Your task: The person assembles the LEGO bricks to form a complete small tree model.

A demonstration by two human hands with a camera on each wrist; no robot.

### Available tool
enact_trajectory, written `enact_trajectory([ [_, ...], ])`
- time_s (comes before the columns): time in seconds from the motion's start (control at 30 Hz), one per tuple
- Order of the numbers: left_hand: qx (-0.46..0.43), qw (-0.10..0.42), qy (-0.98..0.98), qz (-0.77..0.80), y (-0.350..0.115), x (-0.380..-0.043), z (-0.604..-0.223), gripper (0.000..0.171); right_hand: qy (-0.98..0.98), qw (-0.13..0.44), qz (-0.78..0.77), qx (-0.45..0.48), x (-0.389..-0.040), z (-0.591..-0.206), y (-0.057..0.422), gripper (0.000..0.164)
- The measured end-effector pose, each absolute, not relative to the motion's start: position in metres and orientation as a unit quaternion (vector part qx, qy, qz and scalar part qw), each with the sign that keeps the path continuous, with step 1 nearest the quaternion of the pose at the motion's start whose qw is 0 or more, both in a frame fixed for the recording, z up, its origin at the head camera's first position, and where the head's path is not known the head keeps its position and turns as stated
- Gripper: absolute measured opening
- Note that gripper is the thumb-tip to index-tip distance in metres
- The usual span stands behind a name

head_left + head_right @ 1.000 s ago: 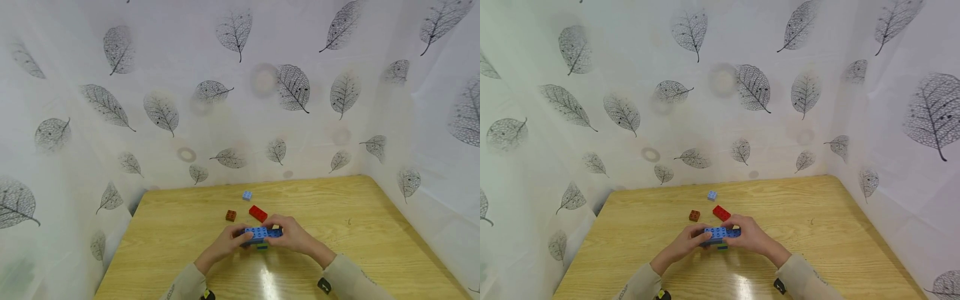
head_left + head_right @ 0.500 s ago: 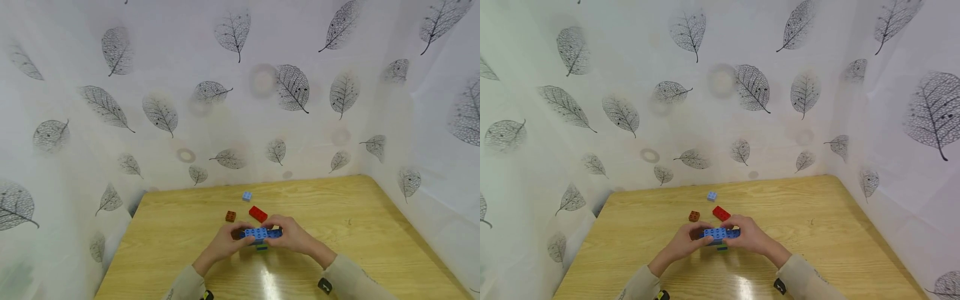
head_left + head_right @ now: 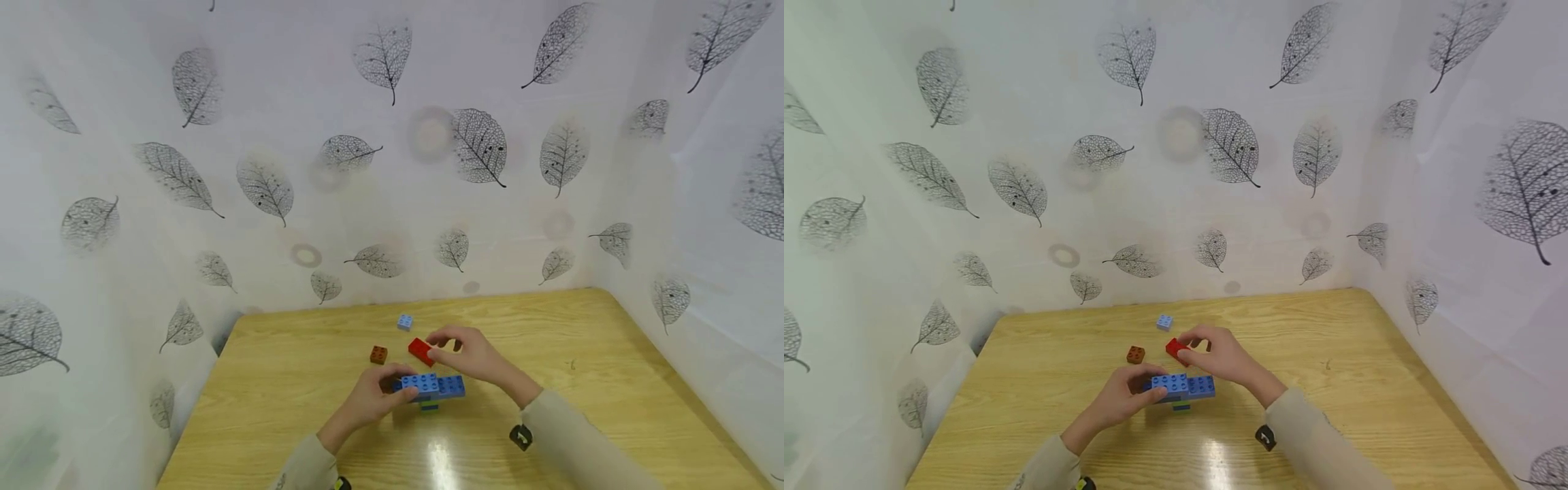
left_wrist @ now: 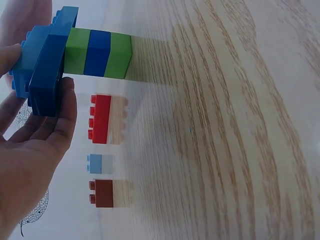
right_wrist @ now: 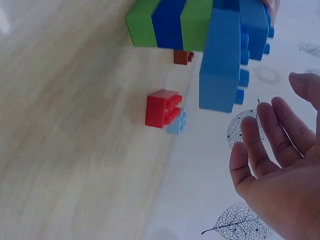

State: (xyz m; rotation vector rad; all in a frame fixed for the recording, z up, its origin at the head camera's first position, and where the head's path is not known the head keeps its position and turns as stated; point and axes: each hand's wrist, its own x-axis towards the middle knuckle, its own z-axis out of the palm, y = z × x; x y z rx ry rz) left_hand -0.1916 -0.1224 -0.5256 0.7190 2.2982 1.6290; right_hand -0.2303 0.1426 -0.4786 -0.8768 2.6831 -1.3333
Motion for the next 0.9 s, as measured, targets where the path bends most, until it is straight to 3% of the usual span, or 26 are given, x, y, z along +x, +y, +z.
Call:
enact_trajectory([
  [0.67, 0.25, 0.116, 0.787, 0.551, -0.125, -0.194, -0.523, 0.029, 0.876, 0.044, -0.423, -0.225, -0.317, -0.507, 0.108, 0.044],
  [0.9, 0.257, 0.116, 0.785, 0.552, -0.126, -0.196, -0.522, 0.03, 0.884, 0.044, -0.413, -0.212, -0.333, -0.522, 0.096, 0.044],
])
